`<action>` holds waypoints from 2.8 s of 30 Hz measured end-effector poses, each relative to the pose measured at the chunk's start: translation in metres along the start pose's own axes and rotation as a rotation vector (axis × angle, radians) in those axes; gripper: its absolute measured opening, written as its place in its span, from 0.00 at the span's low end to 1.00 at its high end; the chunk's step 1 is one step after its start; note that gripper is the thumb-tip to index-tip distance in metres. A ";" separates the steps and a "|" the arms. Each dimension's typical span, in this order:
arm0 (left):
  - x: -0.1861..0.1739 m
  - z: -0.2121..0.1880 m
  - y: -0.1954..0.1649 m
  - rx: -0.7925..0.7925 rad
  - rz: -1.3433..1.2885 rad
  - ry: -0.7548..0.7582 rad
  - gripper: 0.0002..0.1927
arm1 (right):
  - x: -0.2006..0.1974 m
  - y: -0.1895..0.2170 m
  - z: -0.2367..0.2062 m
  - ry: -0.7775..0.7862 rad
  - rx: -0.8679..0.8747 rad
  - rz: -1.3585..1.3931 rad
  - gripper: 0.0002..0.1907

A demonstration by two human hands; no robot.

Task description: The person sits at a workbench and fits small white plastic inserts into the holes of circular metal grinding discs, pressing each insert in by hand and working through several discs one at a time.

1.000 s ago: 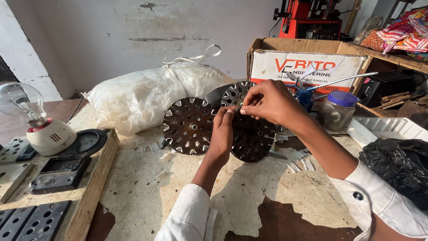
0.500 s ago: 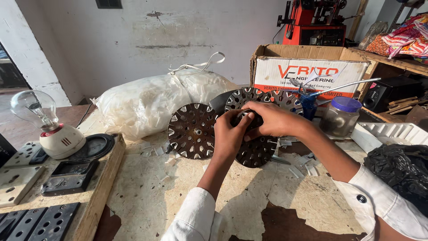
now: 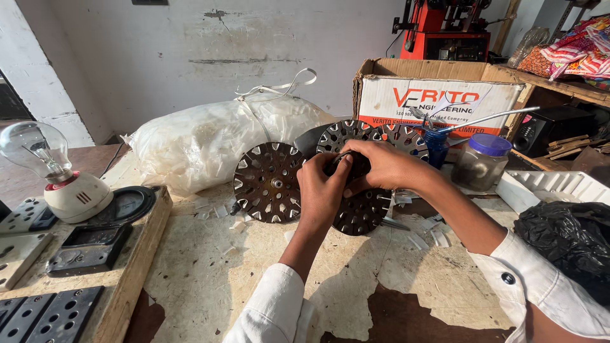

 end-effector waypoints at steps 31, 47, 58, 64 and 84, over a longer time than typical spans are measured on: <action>0.015 0.004 0.055 -0.226 -0.388 0.074 0.23 | 0.013 -0.020 0.000 0.118 0.192 0.406 0.24; 0.011 0.008 0.061 -0.225 -0.139 0.001 0.22 | 0.015 -0.004 0.006 0.063 0.098 0.459 0.20; 0.014 0.007 0.059 -0.255 -0.239 0.031 0.22 | 0.011 0.006 -0.001 0.013 0.107 0.486 0.17; 0.007 0.006 0.050 -0.170 -0.117 -0.005 0.20 | 0.013 0.004 0.002 -0.005 0.134 0.473 0.16; -0.158 0.027 -0.051 0.590 0.749 -0.749 0.05 | 0.005 0.022 -0.027 -0.566 -0.268 -0.077 0.13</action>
Point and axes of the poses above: each hand's wrist, its own z-axis towards the middle knuckle, its own x-axis out of the palm, y = z × x, the point moved 8 cm from there along z, towards the middle knuckle, and after that the axes turned 6 degrees about -y, right-handed, at the moved point
